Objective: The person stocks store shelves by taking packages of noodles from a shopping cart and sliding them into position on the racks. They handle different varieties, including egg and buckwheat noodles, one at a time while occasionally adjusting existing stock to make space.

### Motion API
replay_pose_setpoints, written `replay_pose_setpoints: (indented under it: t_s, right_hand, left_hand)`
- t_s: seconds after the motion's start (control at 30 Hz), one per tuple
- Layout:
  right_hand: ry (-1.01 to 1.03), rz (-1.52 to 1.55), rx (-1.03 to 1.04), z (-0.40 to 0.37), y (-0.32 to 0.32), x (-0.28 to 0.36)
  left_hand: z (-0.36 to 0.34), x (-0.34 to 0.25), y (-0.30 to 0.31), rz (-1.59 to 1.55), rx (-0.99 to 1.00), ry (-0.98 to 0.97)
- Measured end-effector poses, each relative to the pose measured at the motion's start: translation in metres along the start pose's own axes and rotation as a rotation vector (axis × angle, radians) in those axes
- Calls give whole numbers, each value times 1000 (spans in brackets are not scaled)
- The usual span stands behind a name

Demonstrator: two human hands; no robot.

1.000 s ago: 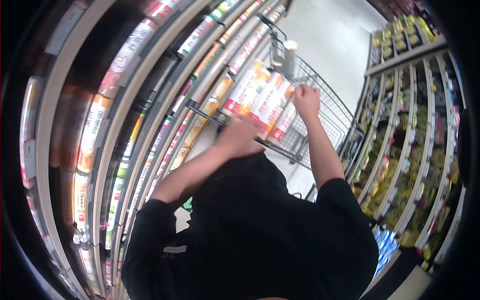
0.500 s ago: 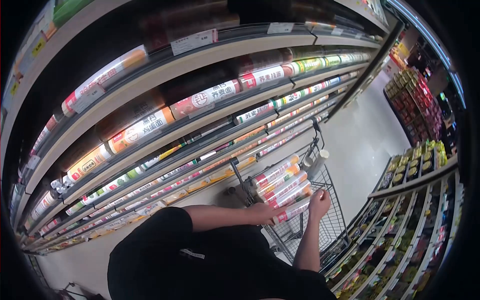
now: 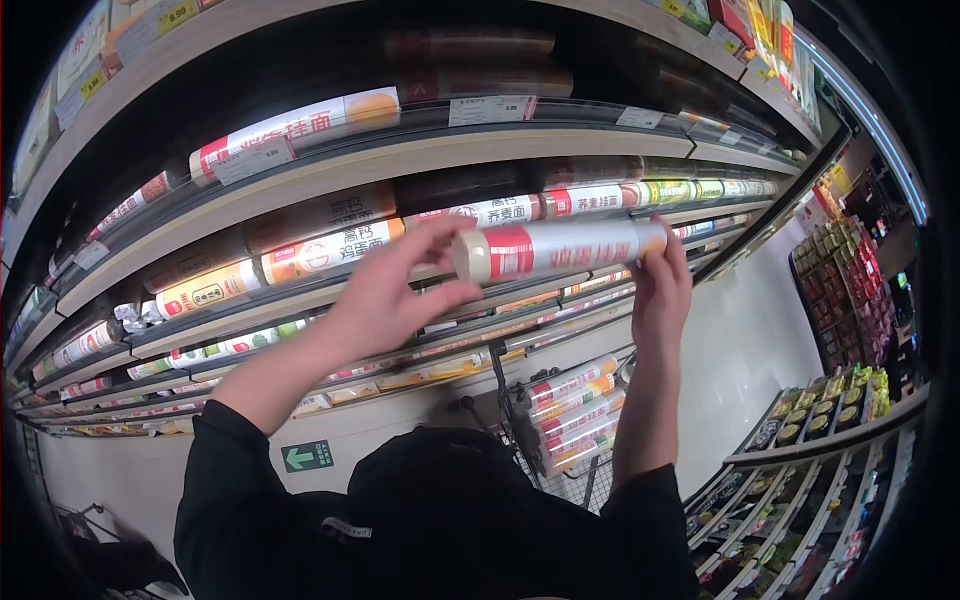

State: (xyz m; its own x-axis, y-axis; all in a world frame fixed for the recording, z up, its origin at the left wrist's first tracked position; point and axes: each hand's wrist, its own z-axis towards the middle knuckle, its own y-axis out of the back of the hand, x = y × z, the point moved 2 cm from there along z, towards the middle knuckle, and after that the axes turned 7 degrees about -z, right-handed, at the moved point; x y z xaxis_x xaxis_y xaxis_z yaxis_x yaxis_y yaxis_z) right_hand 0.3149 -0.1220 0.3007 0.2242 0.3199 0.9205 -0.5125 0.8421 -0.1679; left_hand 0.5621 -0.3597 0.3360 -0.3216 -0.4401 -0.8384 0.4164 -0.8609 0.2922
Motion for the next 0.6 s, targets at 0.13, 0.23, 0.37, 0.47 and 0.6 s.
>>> replay_pose_setpoints:
  t_s: [0.13, 0.23, 0.37, 0.47, 0.6]
  right_hand:
    - [160, -234, 80, 91, -53, 52]
    - [237, -434, 72, 131, -81, 68]
    - [165, -621, 127, 175, -94, 67]
    - [120, -753, 148, 194, -97, 58]
    - [171, -895, 113, 189, -107, 60]
  left_hand:
    - [54, -44, 54, 609, -208, -289]
    - [90, -49, 76, 596, -286, -159]
    - [121, -43, 97, 584, -257, -2]
    - [127, -48, 97, 632, -152, 165]
    - [133, -32, 102, 746, -194, 162]
